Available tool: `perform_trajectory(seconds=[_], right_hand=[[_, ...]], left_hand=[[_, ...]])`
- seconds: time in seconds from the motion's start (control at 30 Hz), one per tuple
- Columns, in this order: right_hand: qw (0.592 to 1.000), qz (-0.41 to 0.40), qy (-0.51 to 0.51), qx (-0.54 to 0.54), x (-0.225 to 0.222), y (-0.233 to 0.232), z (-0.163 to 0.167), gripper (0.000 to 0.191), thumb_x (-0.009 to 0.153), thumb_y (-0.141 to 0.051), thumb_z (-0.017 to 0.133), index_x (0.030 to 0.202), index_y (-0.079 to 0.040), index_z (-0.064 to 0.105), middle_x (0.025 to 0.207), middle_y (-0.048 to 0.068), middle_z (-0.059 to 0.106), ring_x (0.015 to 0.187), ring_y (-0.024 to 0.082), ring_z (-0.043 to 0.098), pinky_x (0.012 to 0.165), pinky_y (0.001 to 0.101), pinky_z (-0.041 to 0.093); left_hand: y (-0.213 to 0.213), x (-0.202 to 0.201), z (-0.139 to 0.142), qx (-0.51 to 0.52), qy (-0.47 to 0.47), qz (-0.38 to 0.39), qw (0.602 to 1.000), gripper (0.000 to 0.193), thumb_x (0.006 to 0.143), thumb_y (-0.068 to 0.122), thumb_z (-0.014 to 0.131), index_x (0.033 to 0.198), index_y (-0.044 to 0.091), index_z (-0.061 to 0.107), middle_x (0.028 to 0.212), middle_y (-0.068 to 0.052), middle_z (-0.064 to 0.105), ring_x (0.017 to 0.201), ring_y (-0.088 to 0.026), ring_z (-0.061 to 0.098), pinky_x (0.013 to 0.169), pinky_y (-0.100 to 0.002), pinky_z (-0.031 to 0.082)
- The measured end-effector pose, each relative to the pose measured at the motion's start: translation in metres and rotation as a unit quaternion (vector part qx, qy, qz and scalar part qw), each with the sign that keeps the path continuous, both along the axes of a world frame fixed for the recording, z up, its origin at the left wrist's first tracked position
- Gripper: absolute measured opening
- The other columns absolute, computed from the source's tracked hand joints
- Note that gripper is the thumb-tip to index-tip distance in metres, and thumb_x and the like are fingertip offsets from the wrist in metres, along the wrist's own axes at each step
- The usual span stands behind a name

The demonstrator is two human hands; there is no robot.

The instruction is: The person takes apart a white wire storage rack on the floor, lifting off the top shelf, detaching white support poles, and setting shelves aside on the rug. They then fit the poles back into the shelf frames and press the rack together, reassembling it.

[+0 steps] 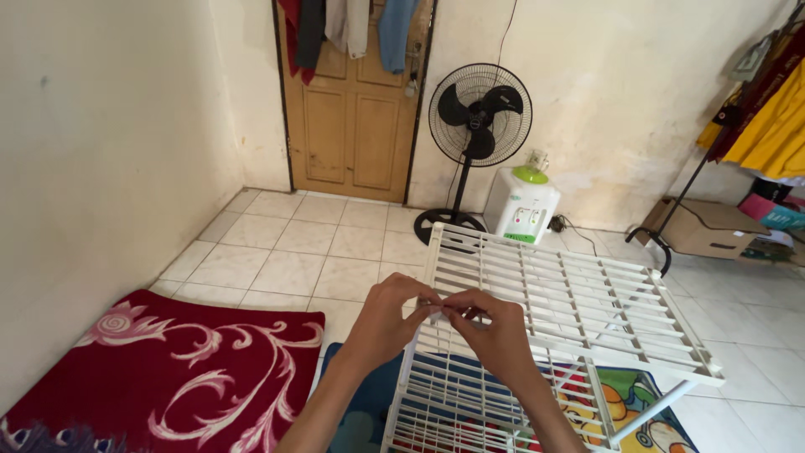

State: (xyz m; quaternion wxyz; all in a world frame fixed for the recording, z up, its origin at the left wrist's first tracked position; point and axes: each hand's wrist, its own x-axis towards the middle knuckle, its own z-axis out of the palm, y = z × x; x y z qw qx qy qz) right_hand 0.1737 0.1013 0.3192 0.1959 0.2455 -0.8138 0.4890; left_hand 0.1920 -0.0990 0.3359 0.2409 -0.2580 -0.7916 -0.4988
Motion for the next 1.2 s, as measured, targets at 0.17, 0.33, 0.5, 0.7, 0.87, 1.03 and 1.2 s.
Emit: perform_trajectory(seconds=[0.17,0.33,0.5,0.7,0.87,1.03,1.2], right_hand=[[1.0,-0.009,-0.005,0.023,-0.001,-0.001,-0.002,0.017,0.082,-0.003,0.079,0.099,-0.004,0.08,0.085,0.007,0.082,0.076,0.014,0.075,0.071,0.0278,0.06],[0.998,-0.008,0.034,0.053,0.002,-0.004,-0.008,0.014,0.081,-0.003,0.079,0.095,-0.003,0.078,0.089,0.009,0.078,0.083,0.019,0.079,0.077,0.0299,0.065],[0.991,-0.021,0.083,0.103,0.009,-0.004,-0.009,0.018,0.079,-0.002,0.08,0.096,-0.004,0.079,0.093,0.009,0.077,0.086,0.026,0.076,0.073,0.0335,0.062],[0.986,-0.031,0.152,0.059,0.025,0.005,0.004,0.018,0.078,-0.003,0.081,0.095,-0.004,0.078,0.097,0.01,0.075,0.087,0.025,0.075,0.073,0.0328,0.061],[0.967,-0.096,0.235,0.016,0.05,0.043,0.026,0.014,0.079,-0.002,0.082,0.092,-0.004,0.077,0.091,0.009,0.075,0.085,0.023,0.073,0.071,0.0321,0.058],[0.956,-0.142,0.257,0.012,0.078,0.125,0.03,0.014,0.08,-0.001,0.083,0.091,-0.001,0.074,0.081,0.007,0.072,0.076,0.022,0.067,0.066,0.0312,0.053],[0.947,-0.231,0.223,0.017,0.114,0.229,-0.01,0.014,0.08,-0.001,0.08,0.094,0.001,0.075,0.075,0.008,0.069,0.068,0.019,0.064,0.065,0.0298,0.05]], left_hand=[[-0.001,0.001,0.002,-0.023,-0.011,-0.015,1.0,0.009,0.083,0.003,0.078,0.092,0.005,0.078,0.089,-0.008,0.076,0.091,-0.026,0.068,0.081,-0.038,0.056],[-0.003,0.001,-0.007,-0.003,0.008,-0.017,1.0,0.016,0.079,-0.001,0.077,0.093,0.006,0.079,0.093,-0.008,0.074,0.098,-0.025,0.068,0.083,-0.036,0.058],[-0.002,0.0,-0.014,-0.048,0.072,-0.002,0.996,0.012,0.081,0.001,0.077,0.092,0.004,0.077,0.094,-0.008,0.075,0.103,-0.026,0.067,0.087,-0.037,0.057],[0.007,0.014,0.001,-0.064,0.094,0.014,0.993,0.022,0.078,0.007,0.081,0.099,0.003,0.077,0.102,-0.009,0.075,0.102,-0.028,0.066,0.087,-0.038,0.056],[0.058,0.048,0.016,-0.042,0.215,0.024,0.975,0.026,0.081,0.008,0.081,0.106,0.005,0.073,0.101,-0.009,0.072,0.098,-0.029,0.066,0.081,-0.039,0.057],[0.158,0.068,0.008,-0.023,0.24,-0.124,0.962,0.028,0.083,0.004,0.08,0.108,0.008,0.068,0.094,-0.007,0.071,0.085,-0.027,0.066,0.073,-0.037,0.055],[0.27,0.07,-0.03,0.028,0.17,-0.227,0.959,0.029,0.085,0.002,0.078,0.112,0.006,0.068,0.089,-0.008,0.067,0.081,-0.027,0.066,0.071,-0.038,0.054]])
